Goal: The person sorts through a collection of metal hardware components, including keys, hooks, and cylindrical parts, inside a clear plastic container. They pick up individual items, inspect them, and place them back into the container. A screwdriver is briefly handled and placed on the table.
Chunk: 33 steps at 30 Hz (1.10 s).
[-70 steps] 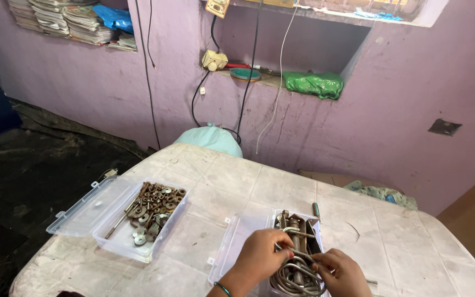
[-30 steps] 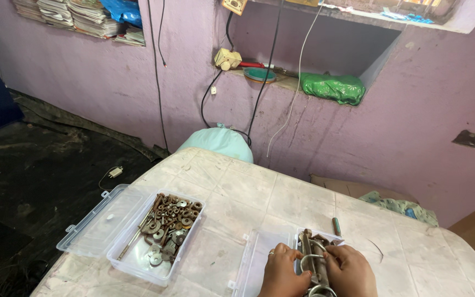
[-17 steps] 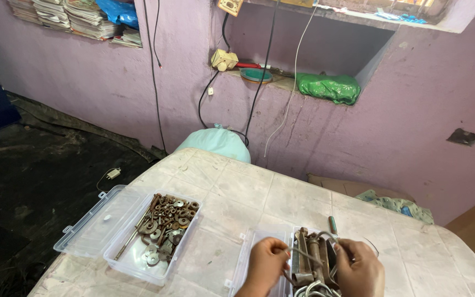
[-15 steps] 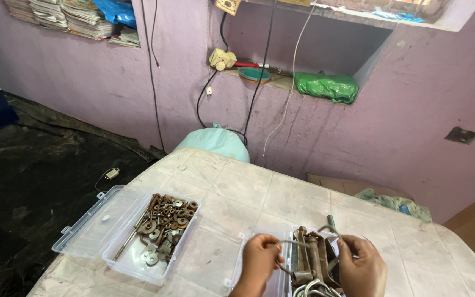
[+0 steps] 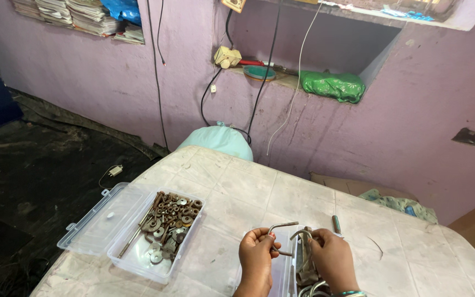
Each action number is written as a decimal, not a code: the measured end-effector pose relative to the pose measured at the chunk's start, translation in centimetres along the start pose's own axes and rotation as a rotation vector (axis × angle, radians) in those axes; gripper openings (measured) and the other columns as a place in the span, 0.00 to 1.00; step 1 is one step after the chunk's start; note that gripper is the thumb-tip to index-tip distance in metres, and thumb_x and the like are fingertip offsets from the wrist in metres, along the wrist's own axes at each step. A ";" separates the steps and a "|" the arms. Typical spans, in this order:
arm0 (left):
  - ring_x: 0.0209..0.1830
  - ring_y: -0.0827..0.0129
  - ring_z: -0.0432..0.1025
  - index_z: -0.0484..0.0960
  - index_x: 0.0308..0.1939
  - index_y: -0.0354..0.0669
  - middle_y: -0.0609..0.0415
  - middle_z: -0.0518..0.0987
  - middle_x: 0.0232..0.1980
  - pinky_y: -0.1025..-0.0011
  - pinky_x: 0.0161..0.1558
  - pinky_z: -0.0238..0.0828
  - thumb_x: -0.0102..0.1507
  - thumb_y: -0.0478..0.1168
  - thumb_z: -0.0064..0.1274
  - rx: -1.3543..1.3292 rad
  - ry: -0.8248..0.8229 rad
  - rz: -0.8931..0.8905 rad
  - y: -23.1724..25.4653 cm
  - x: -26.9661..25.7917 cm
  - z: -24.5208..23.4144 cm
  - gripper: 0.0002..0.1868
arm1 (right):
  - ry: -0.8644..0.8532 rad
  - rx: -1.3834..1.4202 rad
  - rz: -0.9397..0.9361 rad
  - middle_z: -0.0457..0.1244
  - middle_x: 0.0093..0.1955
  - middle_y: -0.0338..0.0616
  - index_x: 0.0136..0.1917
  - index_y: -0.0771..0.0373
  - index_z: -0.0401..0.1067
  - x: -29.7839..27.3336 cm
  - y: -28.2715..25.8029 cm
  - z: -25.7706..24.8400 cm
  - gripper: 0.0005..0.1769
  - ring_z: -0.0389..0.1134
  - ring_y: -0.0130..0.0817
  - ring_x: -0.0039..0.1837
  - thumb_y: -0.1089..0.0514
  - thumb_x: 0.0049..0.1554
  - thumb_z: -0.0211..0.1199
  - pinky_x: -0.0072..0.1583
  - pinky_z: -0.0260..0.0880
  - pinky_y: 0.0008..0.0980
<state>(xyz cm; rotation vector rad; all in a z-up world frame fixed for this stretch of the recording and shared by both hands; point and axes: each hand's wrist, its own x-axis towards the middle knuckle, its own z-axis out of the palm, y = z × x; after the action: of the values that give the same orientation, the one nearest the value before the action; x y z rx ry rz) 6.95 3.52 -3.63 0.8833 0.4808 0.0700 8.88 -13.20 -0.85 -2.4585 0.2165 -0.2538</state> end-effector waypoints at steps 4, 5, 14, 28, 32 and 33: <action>0.28 0.71 0.75 0.79 0.47 0.32 0.52 0.80 0.33 0.75 0.29 0.71 0.63 0.31 0.55 0.010 0.022 -0.038 0.8 -0.1 0.3 0.09 | 0.035 0.086 0.067 0.75 0.39 0.50 0.51 0.62 0.81 -0.1 -0.6 -0.9 0.15 0.77 0.41 0.40 0.55 0.52 0.67 0.46 0.75 0.37; 0.28 0.71 0.75 0.79 0.47 0.32 0.52 0.80 0.32 0.75 0.29 0.70 0.63 0.31 0.55 0.003 0.019 -0.025 0.8 -0.2 0.3 0.09 | 0.065 0.078 0.095 0.75 0.39 0.50 0.51 0.62 0.81 -0.5 -0.4 -0.7 0.15 0.77 0.41 0.41 0.54 0.52 0.67 0.47 0.75 0.37; 0.28 0.73 0.75 0.79 0.46 0.32 0.53 0.79 0.32 0.76 0.28 0.71 0.63 0.32 0.57 0.030 -0.035 -0.025 0.1 -1.2 0.8 0.09 | -0.053 0.106 -0.013 0.74 0.40 0.51 0.50 0.65 0.79 1.0 -0.3 2.2 0.16 0.77 0.43 0.39 0.54 0.51 0.71 0.44 0.75 0.37; 0.27 0.73 0.75 0.79 0.45 0.31 0.52 0.79 0.31 0.76 0.28 0.69 0.62 0.32 0.57 -0.032 0.017 0.012 -0.5 -0.6 0.6 0.09 | -0.045 0.039 0.041 0.73 0.35 0.49 0.49 0.66 0.80 0.3 0.3 0.8 0.12 0.75 0.37 0.34 0.60 0.52 0.69 0.42 0.74 0.32; 0.27 0.72 0.75 0.79 0.45 0.31 0.52 0.80 0.32 0.75 0.27 0.69 0.62 0.31 0.57 -0.038 -0.001 0.013 -1.4 -0.5 0.3 0.09 | -0.080 0.213 0.140 0.75 0.40 0.50 0.52 0.66 0.80 1.1 1.2 -0.7 0.13 0.76 0.37 0.35 0.60 0.54 0.67 0.41 0.75 0.33; 0.27 0.72 0.75 0.79 0.45 0.31 0.52 0.80 0.32 0.75 0.27 0.69 0.62 0.31 0.57 -0.042 -0.008 0.009 -1.3 -0.4 0.7 0.09 | -0.028 0.258 0.152 0.75 0.41 0.50 0.53 0.65 0.80 1.6 1.3 -1.5 0.13 0.75 0.36 0.36 0.60 0.55 0.67 0.41 0.75 0.33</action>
<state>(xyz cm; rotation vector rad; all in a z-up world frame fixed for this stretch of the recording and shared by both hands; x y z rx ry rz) 6.75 2.10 -4.09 0.8443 0.4664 0.0840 9.94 -15.44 -0.30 -2.1772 0.3348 -0.1695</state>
